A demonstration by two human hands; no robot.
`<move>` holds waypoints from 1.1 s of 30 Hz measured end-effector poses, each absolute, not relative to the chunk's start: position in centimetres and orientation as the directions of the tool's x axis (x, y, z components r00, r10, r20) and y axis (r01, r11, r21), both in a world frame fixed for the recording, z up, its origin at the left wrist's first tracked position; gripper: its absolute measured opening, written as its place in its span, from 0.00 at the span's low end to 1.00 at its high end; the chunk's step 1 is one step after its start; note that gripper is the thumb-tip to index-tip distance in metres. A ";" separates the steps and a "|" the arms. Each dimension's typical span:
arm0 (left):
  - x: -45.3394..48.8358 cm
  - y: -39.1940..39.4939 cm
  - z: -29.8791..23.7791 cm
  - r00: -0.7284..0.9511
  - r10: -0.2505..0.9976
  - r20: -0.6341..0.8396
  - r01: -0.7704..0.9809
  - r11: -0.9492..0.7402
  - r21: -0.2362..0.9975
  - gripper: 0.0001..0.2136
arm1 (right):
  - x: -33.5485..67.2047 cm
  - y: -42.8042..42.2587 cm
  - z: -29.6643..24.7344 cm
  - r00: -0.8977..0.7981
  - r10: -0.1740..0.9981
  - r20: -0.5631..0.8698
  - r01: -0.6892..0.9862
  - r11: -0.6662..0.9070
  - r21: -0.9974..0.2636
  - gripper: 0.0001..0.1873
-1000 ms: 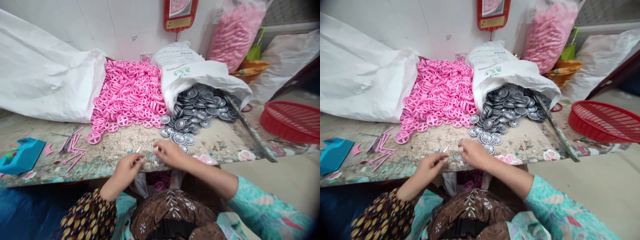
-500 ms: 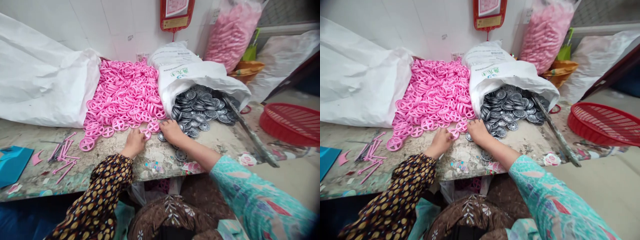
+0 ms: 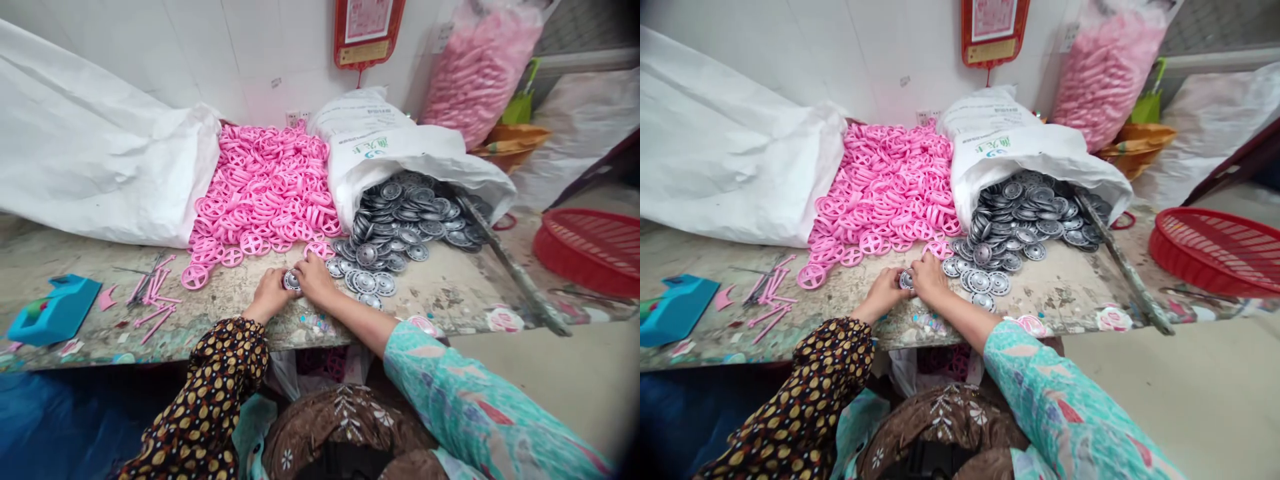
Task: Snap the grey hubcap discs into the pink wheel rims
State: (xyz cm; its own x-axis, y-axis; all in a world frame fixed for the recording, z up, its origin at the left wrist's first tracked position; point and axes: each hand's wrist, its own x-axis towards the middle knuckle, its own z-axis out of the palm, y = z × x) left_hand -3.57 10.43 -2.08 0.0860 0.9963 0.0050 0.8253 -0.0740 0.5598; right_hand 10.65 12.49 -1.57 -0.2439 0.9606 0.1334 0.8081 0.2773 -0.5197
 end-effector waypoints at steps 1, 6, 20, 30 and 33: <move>-3.6 10.2 -2.2 0.083 0.996 0.030 0.819 -0.085 0.568 0.24 | 10.5 12.4 -1.6 -0.248 0.959 0.134 0.805 0.282 -0.522 0.11; -3.5 7.5 -2.7 0.018 0.998 0.062 0.698 -0.057 0.714 0.26 | 11.7 11.1 -0.6 -0.368 0.924 0.104 0.713 0.352 -0.607 0.09; -2.6 0.8 -1.1 0.115 0.993 0.032 0.532 -0.089 0.842 0.06 | 14.6 4.3 0.5 -0.475 0.879 0.041 0.646 0.380 -0.663 0.10; -4.0 2.9 -0.1 0.262 0.950 -0.171 0.662 -0.048 0.748 0.14 | 16.0 -0.8 -0.4 -0.743 0.661 0.102 0.602 0.727 -0.330 0.16; -1.9 6.8 -0.4 0.209 0.977 0.037 0.714 -0.178 0.677 0.11 | 16.4 3.3 0.3 -0.601 0.774 0.200 0.729 0.633 -0.259 0.15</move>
State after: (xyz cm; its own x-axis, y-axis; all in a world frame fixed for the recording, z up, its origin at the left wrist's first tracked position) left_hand -1.91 6.83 -0.42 0.2086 0.9773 0.0366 0.7139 -0.1778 0.6773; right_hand 16.45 3.34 0.28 -0.6008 0.7739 0.2002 0.7292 0.6332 -0.2594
